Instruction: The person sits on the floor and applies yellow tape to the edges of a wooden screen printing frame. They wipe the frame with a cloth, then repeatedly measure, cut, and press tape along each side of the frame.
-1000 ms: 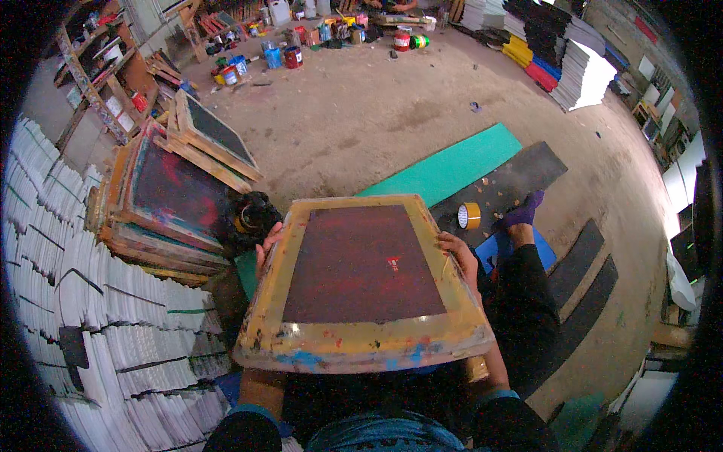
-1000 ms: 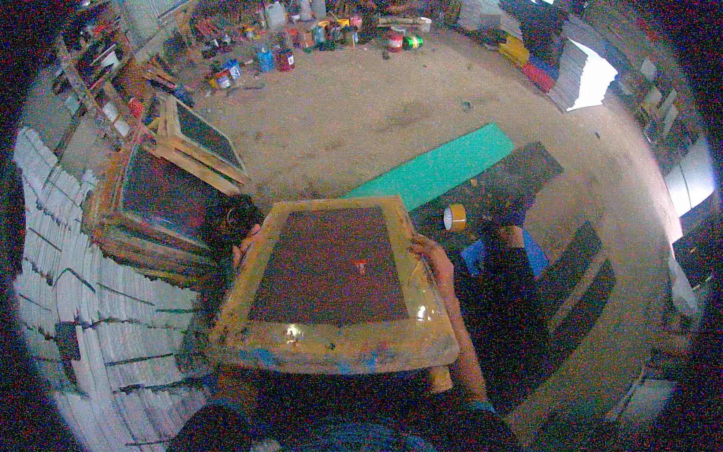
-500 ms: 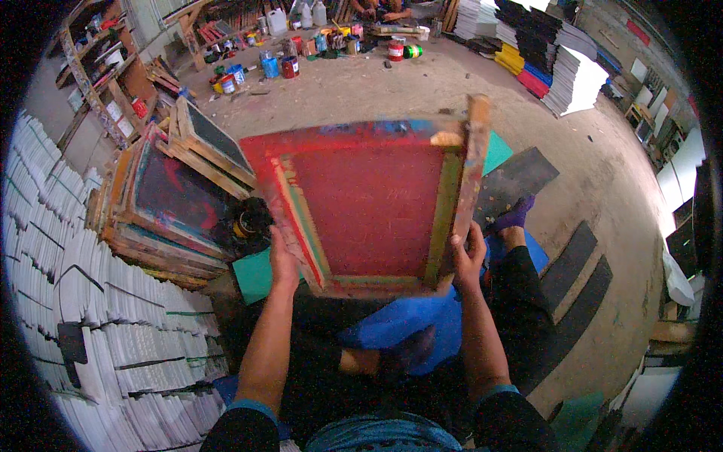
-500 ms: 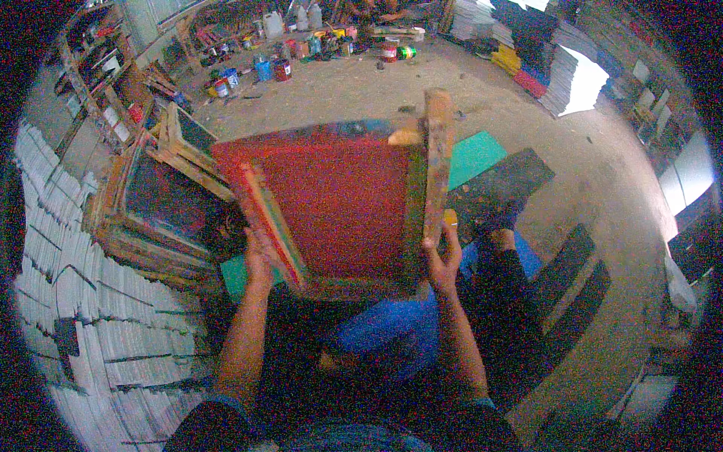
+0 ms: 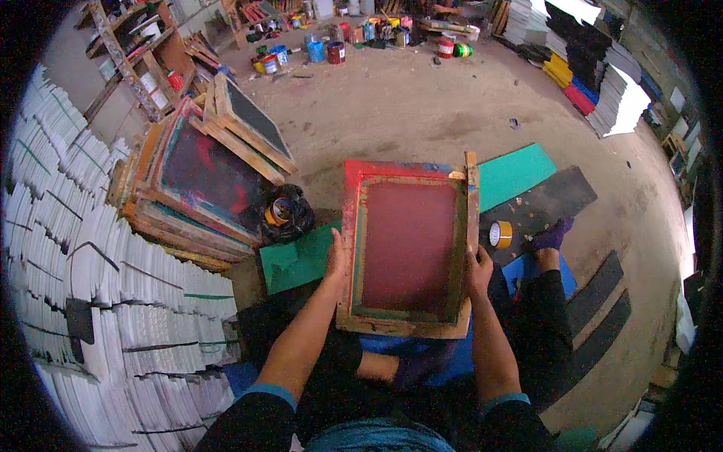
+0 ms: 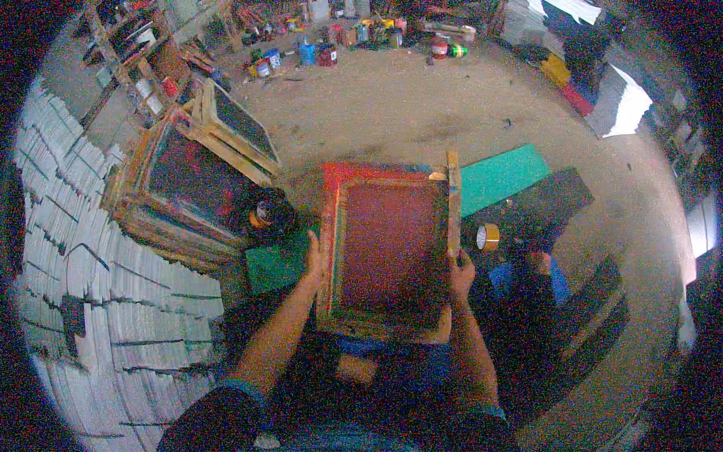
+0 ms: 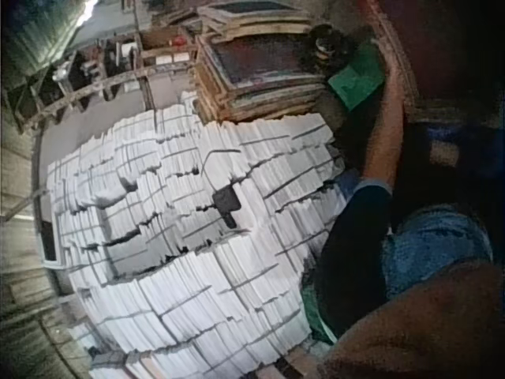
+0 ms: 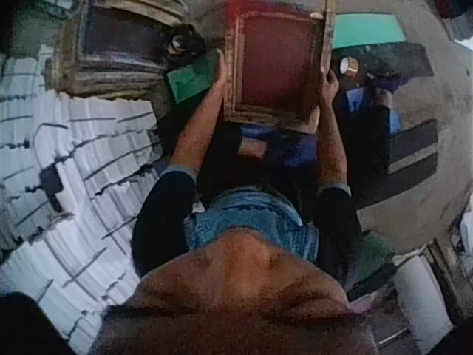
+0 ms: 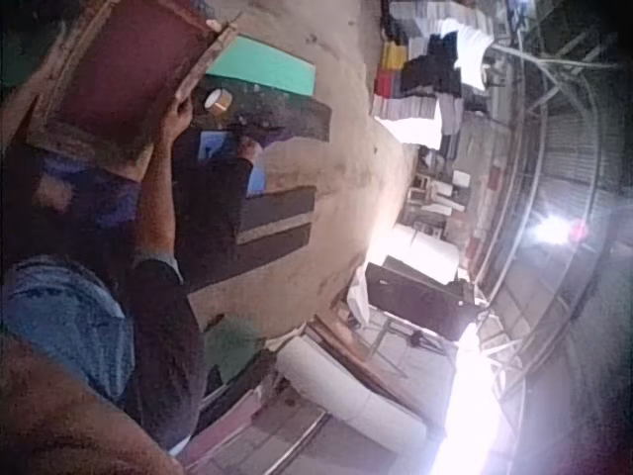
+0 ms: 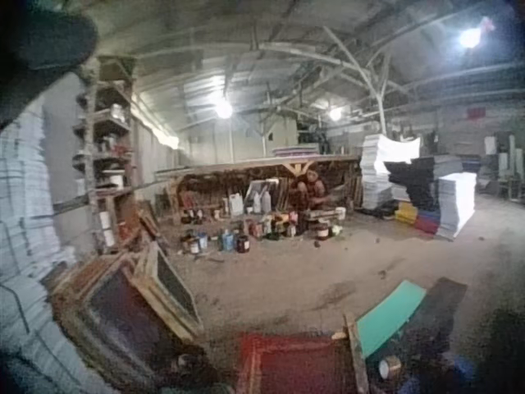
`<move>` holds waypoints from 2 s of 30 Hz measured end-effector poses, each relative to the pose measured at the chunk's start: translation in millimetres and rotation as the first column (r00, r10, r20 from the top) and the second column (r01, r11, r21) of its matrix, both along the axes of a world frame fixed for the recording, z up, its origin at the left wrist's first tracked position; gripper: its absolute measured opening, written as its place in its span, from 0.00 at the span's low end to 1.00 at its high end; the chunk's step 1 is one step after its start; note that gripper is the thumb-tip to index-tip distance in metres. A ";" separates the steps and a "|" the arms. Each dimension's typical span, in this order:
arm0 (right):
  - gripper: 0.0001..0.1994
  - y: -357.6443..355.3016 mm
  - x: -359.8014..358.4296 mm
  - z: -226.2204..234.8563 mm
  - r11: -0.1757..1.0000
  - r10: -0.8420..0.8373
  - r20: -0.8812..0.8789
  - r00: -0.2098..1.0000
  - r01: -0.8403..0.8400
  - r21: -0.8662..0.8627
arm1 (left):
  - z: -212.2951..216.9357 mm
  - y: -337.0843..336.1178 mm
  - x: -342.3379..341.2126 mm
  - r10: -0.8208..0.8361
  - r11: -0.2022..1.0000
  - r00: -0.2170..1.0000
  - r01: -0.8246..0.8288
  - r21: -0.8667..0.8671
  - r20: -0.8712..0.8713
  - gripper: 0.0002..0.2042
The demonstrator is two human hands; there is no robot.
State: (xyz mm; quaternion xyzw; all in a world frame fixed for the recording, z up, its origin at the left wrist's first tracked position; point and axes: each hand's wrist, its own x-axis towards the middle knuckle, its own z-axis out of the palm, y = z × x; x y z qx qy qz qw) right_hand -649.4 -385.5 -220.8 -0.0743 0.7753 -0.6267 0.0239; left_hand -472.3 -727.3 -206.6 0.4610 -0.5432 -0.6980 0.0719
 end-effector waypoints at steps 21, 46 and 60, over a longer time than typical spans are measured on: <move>0.28 -26.2 2.3 -20.5 0.887 -0.036 0.043 0.998 0.012 0.461 | -96.2 -27.2 -3.5 -0.030 0.966 0.995 0.005 -0.258 -0.095 0.38; 0.26 17.3 73.4 -1.3 0.650 -0.031 0.072 0.997 -0.035 0.760 | -83.2 -4.5 60.1 -0.201 0.393 0.921 0.387 -0.834 0.332 0.25; 0.24 42.7 54.3 25.9 0.427 -0.109 0.076 0.991 -0.022 0.904 | -107.5 -25.2 83.8 -0.169 0.576 0.908 0.406 -0.709 0.383 0.30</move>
